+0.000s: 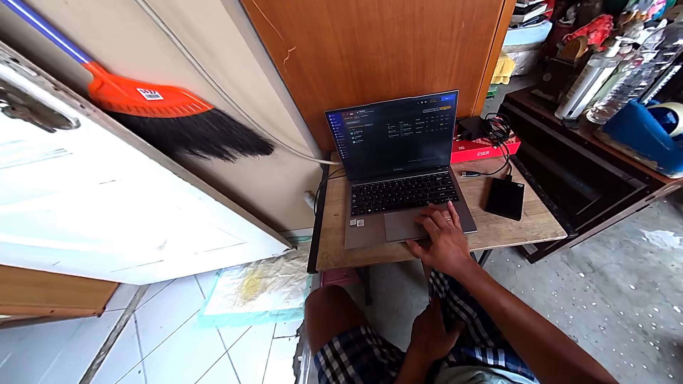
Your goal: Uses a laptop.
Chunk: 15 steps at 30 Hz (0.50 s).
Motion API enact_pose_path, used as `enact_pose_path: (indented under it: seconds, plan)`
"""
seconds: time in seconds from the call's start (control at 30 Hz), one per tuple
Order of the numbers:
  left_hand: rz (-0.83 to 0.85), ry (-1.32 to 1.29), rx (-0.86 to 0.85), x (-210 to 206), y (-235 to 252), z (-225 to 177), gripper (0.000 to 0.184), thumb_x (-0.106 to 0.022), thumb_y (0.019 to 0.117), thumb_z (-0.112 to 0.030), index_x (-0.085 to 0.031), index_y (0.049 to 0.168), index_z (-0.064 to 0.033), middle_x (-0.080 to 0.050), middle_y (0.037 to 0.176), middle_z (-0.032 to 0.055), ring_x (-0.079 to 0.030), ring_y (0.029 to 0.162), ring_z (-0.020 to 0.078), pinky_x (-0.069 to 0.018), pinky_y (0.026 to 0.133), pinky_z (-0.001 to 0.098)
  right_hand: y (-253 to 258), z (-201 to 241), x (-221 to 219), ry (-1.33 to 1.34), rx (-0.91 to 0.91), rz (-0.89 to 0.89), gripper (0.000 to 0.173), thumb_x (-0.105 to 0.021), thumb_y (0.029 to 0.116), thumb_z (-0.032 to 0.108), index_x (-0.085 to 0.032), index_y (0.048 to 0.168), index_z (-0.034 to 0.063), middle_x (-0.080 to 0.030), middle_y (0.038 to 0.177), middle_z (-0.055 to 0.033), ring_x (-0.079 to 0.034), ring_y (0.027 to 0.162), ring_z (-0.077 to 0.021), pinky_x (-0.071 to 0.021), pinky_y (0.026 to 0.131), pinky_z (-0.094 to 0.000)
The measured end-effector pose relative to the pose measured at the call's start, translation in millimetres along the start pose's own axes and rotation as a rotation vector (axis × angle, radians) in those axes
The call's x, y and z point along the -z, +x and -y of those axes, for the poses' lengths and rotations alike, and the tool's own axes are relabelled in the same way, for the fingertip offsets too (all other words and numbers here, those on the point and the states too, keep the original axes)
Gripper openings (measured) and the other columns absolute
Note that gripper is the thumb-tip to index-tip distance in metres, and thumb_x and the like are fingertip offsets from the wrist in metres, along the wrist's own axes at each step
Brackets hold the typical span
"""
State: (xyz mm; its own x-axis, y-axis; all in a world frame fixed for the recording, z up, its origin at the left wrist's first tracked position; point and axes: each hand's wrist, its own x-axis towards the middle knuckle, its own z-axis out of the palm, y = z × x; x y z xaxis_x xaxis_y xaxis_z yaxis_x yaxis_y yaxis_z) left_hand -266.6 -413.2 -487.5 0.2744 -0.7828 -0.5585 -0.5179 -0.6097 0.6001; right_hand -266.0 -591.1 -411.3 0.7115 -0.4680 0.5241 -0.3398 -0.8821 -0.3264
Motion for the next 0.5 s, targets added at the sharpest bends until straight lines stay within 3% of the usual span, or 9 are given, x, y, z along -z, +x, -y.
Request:
enact_pose_path:
  seconds: [0.5]
  plan:
    - [0.008,-0.003,0.007,1.2,0.5,-0.5,0.088,-0.060,0.0908,-0.066,-0.039,0.152,-0.0059,-0.066,0.128,0.0175,-0.067,0.115,0.0321,-0.0541,0.096,0.0546,0.5,-0.1,-0.5,-0.003,-0.005,0.009,0.054,-0.062,0.0893,0.061,-0.072,0.119,0.0167,-0.067,0.133,-0.0053,-0.050,0.141,-0.0278,-0.0200,0.125,-0.0593]
